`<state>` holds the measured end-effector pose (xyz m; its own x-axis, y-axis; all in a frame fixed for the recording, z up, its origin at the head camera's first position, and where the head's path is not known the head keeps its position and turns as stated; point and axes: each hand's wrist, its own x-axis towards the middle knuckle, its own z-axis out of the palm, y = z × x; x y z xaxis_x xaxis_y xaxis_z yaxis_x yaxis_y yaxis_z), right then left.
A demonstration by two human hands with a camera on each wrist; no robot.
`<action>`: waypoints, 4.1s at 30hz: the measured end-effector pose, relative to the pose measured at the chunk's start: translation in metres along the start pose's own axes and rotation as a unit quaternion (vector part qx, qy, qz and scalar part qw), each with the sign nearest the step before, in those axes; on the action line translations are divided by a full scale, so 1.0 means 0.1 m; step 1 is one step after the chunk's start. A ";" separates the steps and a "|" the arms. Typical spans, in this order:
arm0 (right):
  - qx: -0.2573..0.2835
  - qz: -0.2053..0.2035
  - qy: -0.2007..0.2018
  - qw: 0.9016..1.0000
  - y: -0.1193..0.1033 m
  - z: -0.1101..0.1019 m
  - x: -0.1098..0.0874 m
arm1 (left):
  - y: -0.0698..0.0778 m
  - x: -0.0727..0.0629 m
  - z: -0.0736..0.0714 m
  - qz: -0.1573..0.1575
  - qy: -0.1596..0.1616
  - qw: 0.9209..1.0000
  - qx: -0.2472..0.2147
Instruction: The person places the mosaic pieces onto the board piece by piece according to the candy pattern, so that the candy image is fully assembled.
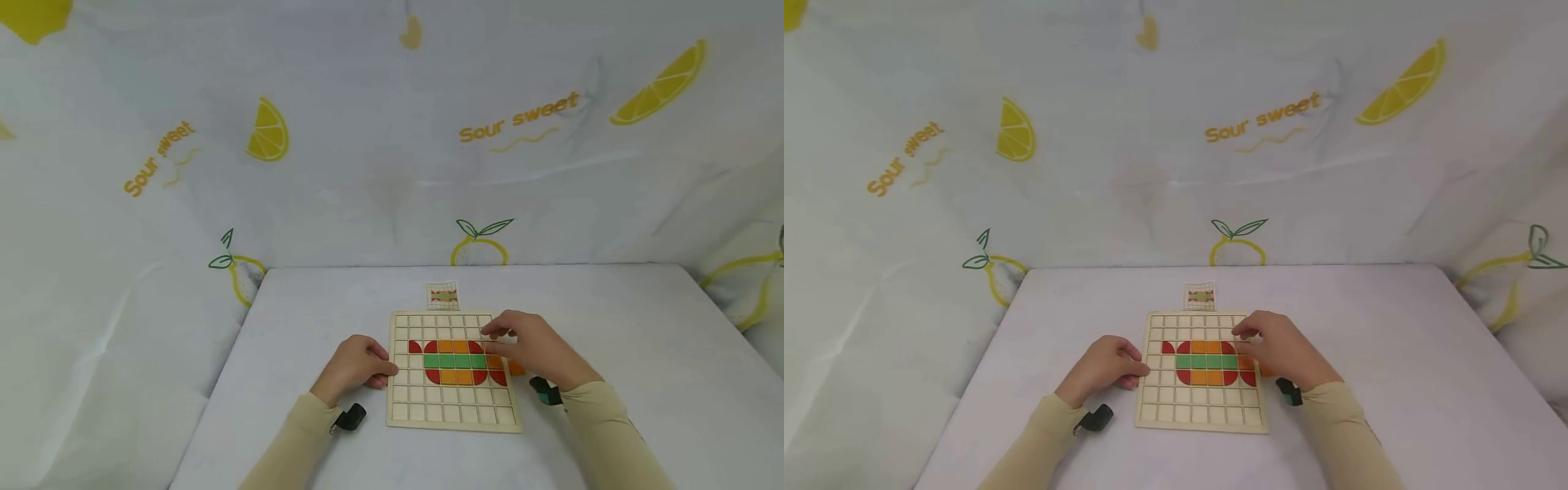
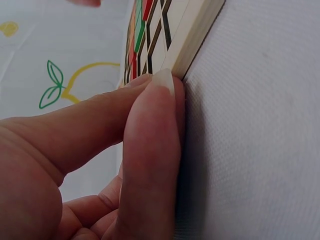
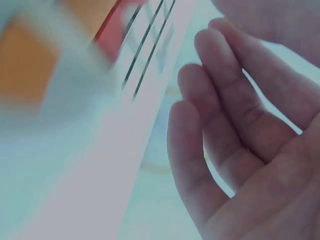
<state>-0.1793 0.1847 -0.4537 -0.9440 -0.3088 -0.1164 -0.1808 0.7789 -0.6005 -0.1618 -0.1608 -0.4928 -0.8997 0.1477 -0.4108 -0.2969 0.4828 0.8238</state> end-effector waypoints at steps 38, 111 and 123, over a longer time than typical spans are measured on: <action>-0.009 0.052 -0.024 0.998 0.57 -0.06 -0.32 | 0.00 -0.01 -0.01 0.012 -0.005 1.000 0.005; -0.046 -0.065 -0.041 0.996 -0.76 0.79 0.42 | -0.01 0.02 -0.03 0.014 0.003 1.000 -0.010; -0.023 -0.078 -0.043 0.996 -0.66 0.77 0.41 | -0.02 0.02 -0.01 0.005 0.006 1.000 -0.003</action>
<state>-0.1850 0.0790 -0.4796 -0.8762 -0.4729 -0.0930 -0.3385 0.7411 -0.5799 -0.1634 -0.1623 -0.4947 -0.9065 0.1431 -0.3973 -0.2890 0.4757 0.8308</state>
